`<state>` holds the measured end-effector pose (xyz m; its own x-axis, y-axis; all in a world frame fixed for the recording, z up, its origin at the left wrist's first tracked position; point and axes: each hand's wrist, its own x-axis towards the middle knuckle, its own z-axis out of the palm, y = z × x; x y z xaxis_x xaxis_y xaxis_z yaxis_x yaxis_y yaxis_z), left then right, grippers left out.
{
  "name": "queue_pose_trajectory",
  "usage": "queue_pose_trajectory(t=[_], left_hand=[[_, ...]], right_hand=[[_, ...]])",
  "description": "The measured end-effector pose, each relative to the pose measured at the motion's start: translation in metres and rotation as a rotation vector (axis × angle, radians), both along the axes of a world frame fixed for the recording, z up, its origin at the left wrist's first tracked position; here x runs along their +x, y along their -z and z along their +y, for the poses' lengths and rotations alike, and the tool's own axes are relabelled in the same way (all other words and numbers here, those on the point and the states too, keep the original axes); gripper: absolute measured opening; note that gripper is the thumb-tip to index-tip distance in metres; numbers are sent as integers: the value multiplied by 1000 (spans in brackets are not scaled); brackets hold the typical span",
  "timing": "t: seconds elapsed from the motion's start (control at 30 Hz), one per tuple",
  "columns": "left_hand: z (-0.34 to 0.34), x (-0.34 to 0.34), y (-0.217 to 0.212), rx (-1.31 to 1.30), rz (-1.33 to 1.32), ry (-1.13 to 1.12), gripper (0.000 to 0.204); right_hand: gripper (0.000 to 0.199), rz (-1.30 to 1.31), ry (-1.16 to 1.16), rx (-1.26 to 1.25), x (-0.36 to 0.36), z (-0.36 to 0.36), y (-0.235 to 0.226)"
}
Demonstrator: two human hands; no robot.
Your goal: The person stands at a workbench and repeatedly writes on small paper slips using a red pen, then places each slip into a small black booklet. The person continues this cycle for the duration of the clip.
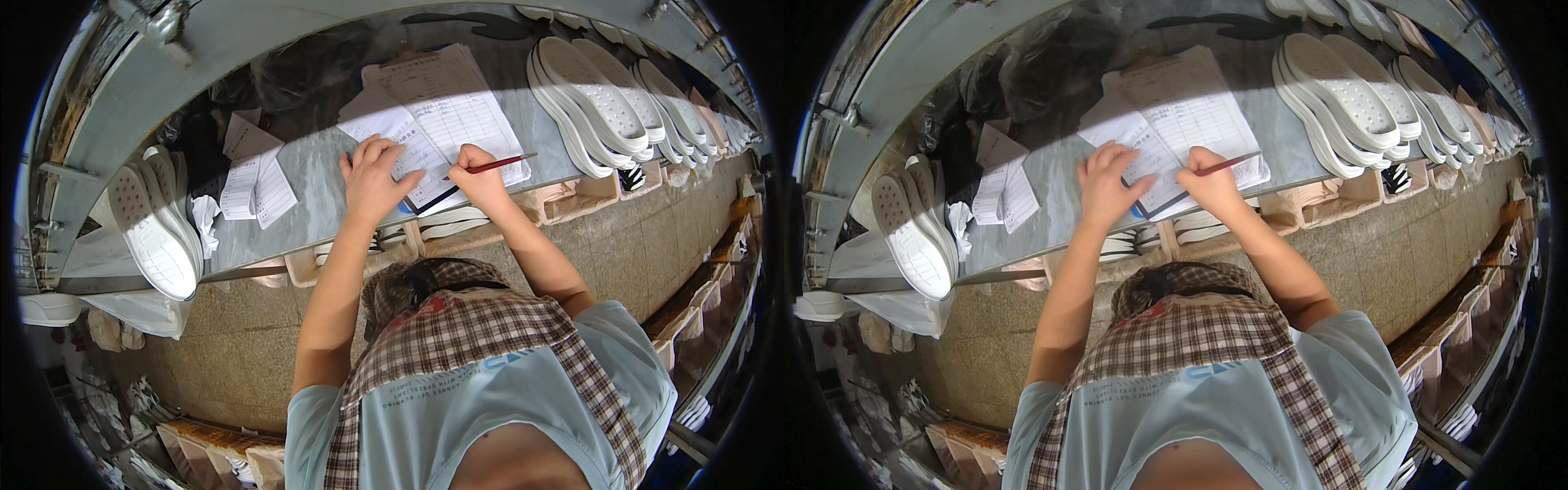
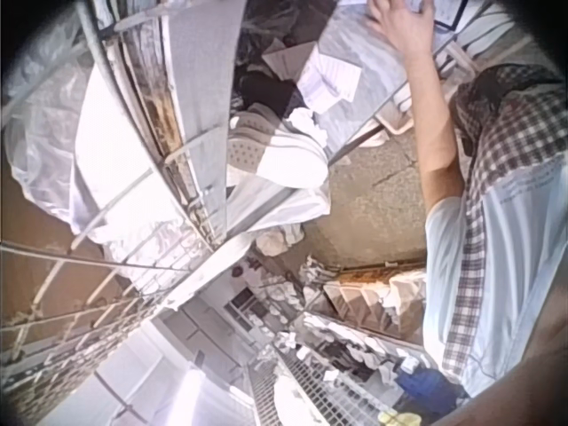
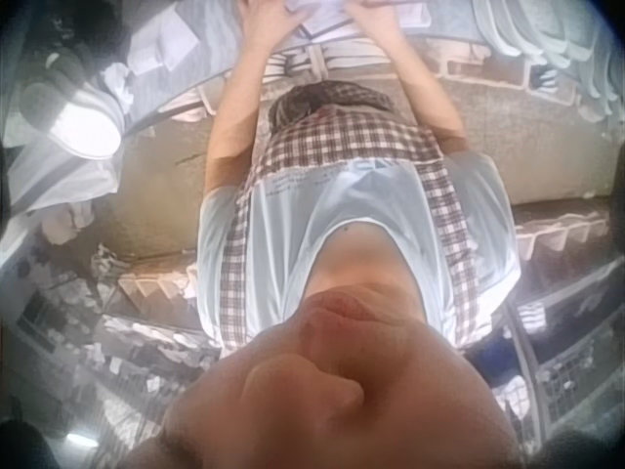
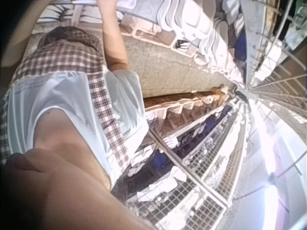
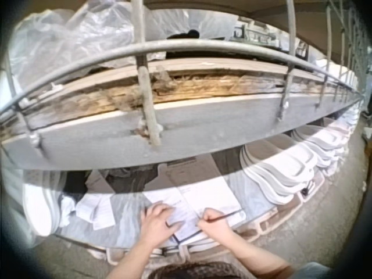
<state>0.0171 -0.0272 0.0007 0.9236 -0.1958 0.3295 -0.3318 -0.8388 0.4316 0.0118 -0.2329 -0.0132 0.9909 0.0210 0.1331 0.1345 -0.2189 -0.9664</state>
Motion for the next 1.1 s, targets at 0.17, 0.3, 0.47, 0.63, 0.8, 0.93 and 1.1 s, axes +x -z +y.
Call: queue_pose_trajectory(t=[0.17,0.3,0.47,0.63,0.8,0.93,1.1], left_hand=[[2,2,3,-33,-16,9,39],[7,4,9,-148,-14,19,27],[15,6,12,-356,-79,65,22],[17,-3,6,-480,-210,58,17],[30,-29,-8,-625,-206,47,9],[32,-46,-16,-555,-296,187,7],[13,-28,-23,-128,-172,276,19]], right_hand=[[17,93,-23,486,1,-10,-12],[12,-11,-52,237,2,-27,-31],[30,-503,-435,-486,4,-41,-42],[26,-590,-509,-589,7,-41,-35],[15,-463,-464,-444,8,-38,-33],[11,-135,-371,-122,10,-29,-40],[11,61,-245,217,28,-16,-57]])
